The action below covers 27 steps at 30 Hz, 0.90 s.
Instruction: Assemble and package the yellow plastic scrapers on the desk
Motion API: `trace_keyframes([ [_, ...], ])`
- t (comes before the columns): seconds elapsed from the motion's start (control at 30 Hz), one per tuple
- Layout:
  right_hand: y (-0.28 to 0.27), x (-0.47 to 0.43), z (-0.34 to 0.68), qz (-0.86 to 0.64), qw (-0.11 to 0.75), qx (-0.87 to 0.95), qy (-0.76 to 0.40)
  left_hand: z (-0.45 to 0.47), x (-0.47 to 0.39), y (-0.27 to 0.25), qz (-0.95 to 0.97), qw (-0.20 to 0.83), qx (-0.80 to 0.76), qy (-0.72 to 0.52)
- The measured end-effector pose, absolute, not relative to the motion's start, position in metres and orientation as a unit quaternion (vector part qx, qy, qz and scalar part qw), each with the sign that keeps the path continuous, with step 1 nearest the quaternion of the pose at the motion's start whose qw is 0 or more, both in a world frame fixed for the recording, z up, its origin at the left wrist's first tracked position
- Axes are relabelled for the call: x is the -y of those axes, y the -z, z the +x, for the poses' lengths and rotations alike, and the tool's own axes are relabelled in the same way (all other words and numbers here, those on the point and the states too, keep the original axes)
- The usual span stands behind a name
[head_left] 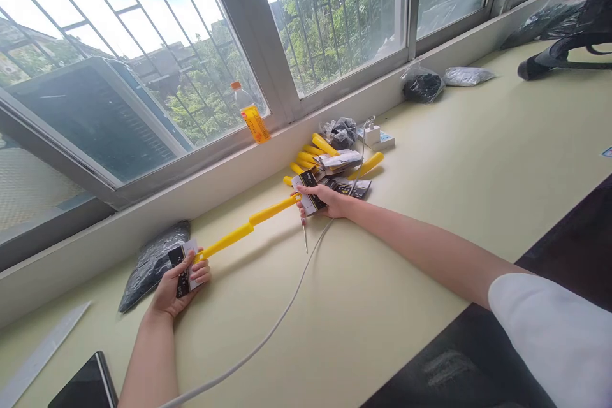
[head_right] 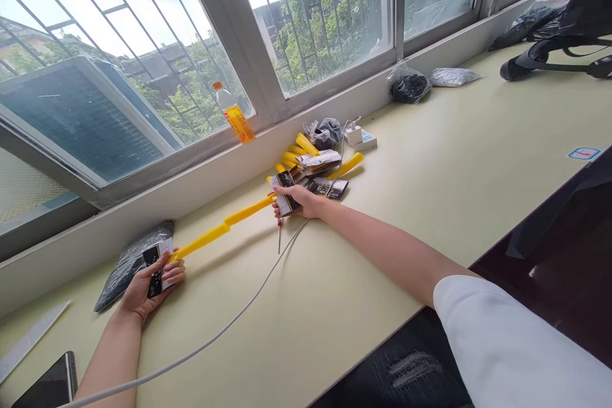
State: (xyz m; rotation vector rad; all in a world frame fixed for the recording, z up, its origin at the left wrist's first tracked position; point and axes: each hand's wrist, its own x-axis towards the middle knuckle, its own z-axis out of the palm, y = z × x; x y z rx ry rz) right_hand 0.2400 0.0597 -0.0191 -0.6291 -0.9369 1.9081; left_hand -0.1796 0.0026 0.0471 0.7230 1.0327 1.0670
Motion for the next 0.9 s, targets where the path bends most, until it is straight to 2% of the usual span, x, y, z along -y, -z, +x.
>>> trace_keyframes([
  [0.43,0.0173,-0.0573,0.2409,-0.273,0.435,0.363,-0.778,-0.1790,-0.0068,-0.0433,0.269,0.689,-0.456,-0.496],
  [0.9,0.0131,-0.0542,0.2387,-0.266,0.431,0.365,-0.781,-0.1830,-0.0092,-0.0389,0.308,0.662,-0.465,-0.500],
])
